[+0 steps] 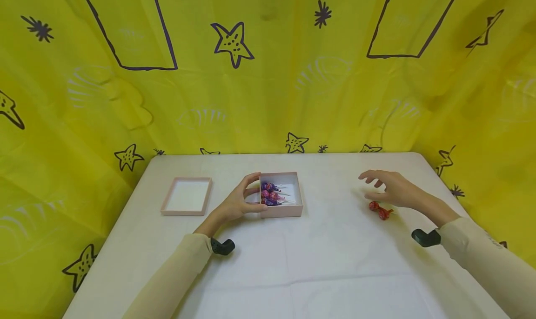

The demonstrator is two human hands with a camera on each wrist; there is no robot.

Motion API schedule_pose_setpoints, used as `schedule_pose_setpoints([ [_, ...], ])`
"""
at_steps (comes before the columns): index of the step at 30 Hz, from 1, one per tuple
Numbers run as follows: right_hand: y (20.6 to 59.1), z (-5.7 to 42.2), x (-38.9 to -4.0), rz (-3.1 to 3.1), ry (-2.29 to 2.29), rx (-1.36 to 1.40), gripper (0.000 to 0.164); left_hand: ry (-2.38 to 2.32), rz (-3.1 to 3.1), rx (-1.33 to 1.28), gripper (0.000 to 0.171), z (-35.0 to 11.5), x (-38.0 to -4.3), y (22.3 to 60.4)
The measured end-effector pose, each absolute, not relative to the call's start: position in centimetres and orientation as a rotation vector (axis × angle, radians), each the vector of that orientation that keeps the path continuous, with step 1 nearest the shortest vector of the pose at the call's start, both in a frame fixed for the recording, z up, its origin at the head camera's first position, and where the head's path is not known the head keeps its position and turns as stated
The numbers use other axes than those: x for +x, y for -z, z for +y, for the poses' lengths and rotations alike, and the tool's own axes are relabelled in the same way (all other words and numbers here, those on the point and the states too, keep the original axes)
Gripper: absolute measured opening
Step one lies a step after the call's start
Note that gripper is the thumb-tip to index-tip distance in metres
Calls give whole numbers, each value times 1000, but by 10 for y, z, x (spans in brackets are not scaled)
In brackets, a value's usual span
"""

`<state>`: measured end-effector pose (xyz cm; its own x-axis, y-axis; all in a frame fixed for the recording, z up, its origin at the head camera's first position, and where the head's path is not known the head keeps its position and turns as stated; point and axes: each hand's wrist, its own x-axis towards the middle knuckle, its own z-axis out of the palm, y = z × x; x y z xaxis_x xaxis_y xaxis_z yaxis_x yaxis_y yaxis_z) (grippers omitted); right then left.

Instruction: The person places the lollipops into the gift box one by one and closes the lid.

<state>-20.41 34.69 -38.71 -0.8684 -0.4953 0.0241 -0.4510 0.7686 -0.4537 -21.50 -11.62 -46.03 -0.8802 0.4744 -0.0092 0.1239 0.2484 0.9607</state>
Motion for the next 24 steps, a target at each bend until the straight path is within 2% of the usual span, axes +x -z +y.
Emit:
schedule_pose_setpoints([
  [6,393,358,-205,2852,687,-732,47,-1673,2227,563,101,-117,-216,461],
  [17,404,377,-208,2819,670,-637,53,-1670,2225,568,102,-118,-215,462],
  [24,410,382,-208,2793,659,-625,48,-1670,2225,569,102,-118,-215,461],
])
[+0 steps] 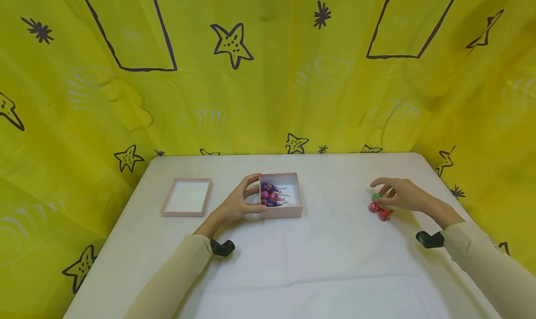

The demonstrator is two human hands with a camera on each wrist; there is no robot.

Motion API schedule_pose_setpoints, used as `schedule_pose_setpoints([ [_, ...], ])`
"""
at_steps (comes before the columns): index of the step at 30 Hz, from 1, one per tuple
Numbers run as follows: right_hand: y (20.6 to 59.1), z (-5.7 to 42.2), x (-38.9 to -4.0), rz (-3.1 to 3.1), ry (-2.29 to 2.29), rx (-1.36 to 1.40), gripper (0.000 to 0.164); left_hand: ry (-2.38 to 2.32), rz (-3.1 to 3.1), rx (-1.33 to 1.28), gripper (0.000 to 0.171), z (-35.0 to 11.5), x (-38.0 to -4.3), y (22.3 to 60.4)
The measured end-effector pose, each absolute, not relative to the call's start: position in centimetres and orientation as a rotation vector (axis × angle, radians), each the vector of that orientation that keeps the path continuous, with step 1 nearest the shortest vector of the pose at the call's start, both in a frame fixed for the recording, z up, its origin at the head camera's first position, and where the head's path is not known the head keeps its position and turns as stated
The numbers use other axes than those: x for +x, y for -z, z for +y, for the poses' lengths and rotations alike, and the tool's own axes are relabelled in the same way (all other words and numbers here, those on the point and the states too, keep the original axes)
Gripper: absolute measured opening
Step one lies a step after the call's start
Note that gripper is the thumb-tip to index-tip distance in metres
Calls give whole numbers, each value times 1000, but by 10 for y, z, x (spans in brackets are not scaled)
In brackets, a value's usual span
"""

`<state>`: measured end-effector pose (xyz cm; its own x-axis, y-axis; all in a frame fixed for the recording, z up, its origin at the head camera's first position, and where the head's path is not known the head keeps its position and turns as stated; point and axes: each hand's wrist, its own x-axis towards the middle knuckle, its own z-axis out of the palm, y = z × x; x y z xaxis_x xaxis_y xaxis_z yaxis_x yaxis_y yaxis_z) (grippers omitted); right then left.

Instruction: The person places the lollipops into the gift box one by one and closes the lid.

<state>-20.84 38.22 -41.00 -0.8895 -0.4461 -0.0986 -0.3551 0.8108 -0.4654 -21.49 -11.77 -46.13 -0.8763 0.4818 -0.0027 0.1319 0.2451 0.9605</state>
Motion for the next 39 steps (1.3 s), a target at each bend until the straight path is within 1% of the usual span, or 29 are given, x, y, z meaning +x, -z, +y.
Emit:
schedule_pose_setpoints([
  [17,417,385,-211,2796,659,-615,26,-1701,2189,543,102,-117,-214,459],
  [39,416,384,-211,2786,665,-607,26,-1694,2193,549,102,-117,-215,461],
])
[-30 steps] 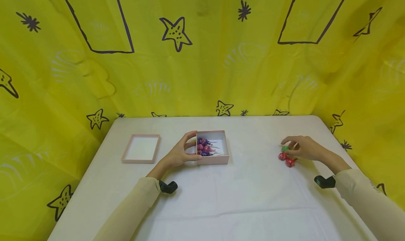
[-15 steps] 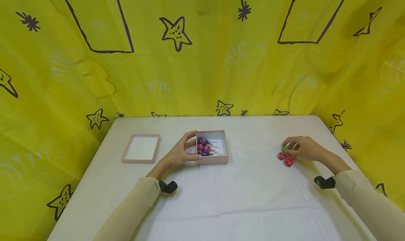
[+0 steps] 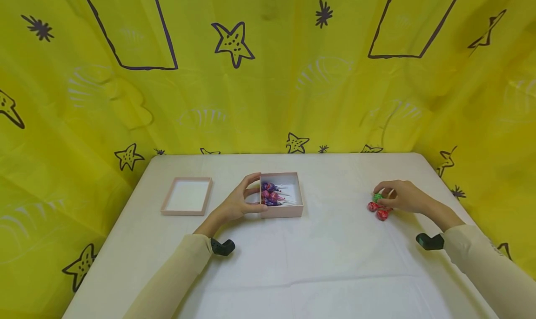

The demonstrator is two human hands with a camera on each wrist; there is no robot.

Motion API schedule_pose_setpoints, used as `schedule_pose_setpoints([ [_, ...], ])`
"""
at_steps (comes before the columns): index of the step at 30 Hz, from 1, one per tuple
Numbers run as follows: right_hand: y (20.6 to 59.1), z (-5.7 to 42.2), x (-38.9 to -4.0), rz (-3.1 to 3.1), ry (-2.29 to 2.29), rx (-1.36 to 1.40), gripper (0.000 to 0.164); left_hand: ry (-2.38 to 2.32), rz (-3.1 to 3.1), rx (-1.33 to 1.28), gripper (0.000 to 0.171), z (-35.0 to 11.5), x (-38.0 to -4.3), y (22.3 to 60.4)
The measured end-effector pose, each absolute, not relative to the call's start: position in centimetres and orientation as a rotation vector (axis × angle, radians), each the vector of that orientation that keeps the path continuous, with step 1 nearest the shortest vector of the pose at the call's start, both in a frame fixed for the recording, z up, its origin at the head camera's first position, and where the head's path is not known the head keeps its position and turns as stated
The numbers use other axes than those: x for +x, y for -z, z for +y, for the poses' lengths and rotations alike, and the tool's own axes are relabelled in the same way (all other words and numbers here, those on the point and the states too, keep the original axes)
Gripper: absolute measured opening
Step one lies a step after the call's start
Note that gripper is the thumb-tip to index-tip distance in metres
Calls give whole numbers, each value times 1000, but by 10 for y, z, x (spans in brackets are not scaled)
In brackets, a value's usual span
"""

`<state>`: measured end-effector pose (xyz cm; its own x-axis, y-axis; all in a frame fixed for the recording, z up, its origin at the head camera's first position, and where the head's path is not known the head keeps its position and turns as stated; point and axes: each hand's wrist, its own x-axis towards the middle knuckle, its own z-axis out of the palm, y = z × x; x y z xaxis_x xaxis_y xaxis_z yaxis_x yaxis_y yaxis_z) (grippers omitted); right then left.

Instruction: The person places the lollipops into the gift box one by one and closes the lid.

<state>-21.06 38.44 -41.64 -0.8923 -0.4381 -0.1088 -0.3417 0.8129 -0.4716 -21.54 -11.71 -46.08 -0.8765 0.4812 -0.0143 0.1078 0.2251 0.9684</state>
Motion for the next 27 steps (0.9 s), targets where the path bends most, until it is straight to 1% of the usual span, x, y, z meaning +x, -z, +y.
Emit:
schedule_pose_setpoints([
  [9,412,381,-211,2771,630,-601,24,-1700,2191,563,103,-117,-214,460],
  [15,401,379,-216,2810,554,-637,25,-1706,2188,569,103,-117,-215,460],
  [21,382,372,-221,2845,535,-676,20,-1696,2191,561,103,-118,-214,459],
  [27,360,360,-225,2875,586,-752,19,-1695,2194,562,103,-118,-215,460],
])
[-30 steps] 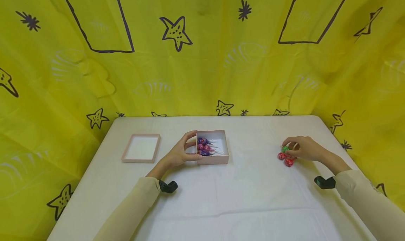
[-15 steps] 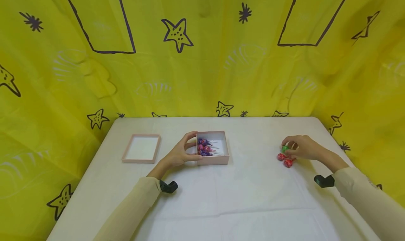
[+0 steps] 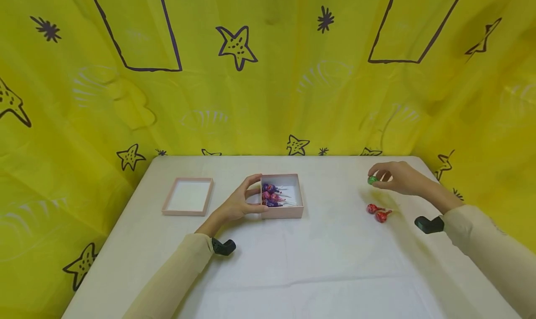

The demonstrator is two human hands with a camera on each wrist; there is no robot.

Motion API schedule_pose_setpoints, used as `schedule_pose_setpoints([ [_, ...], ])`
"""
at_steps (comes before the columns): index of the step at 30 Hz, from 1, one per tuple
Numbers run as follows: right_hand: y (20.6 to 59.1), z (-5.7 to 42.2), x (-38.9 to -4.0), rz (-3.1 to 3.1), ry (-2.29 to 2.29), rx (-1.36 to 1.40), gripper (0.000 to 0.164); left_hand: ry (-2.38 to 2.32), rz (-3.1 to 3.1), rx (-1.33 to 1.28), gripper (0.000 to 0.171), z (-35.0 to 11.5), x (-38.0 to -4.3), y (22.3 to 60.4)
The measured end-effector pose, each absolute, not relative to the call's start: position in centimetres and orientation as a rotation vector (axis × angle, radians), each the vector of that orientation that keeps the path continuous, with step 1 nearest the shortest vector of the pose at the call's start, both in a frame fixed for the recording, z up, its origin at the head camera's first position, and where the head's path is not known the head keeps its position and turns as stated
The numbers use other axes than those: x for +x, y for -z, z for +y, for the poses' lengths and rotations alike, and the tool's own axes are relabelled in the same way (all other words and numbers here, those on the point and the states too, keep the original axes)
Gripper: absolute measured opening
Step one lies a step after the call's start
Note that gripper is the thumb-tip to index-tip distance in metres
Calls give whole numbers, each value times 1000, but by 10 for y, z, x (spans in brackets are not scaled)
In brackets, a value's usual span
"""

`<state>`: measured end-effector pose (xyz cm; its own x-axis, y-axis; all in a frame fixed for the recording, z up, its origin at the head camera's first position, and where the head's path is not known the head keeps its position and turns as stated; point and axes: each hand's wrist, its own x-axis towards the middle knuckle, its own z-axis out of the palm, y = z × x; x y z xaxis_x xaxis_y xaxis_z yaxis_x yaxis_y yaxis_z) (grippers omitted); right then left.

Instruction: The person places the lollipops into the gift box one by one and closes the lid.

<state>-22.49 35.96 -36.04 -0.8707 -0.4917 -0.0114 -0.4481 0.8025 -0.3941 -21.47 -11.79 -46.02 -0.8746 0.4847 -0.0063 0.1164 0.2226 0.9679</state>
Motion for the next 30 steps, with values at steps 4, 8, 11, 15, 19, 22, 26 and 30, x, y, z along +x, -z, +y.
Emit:
schedule_pose_setpoints([
  [4,349,349,-228,2904,657,-801,21,-1697,2200,557,101,-117,-214,459],
  [8,341,336,-231,2930,705,-818,22,-1694,2210,555,101,-117,-214,458],
  [11,338,325,-234,2942,732,-818,23,-1688,2216,549,101,-117,-213,458],
  [15,336,311,-238,2943,782,-810,23,-1685,2214,543,101,-117,-212,457],
  [19,332,298,-242,2946,837,-810,23,-1687,2210,547,102,-117,-213,457],
  [22,328,288,-244,2958,873,-815,24,-1686,2211,551,102,-117,-213,457],
  [26,325,277,-246,2959,927,-854,25,-1683,2214,554,102,-117,-213,458],
  [30,323,269,-247,2959,954,-898,26,-1681,2212,560,101,-117,-213,459],
])
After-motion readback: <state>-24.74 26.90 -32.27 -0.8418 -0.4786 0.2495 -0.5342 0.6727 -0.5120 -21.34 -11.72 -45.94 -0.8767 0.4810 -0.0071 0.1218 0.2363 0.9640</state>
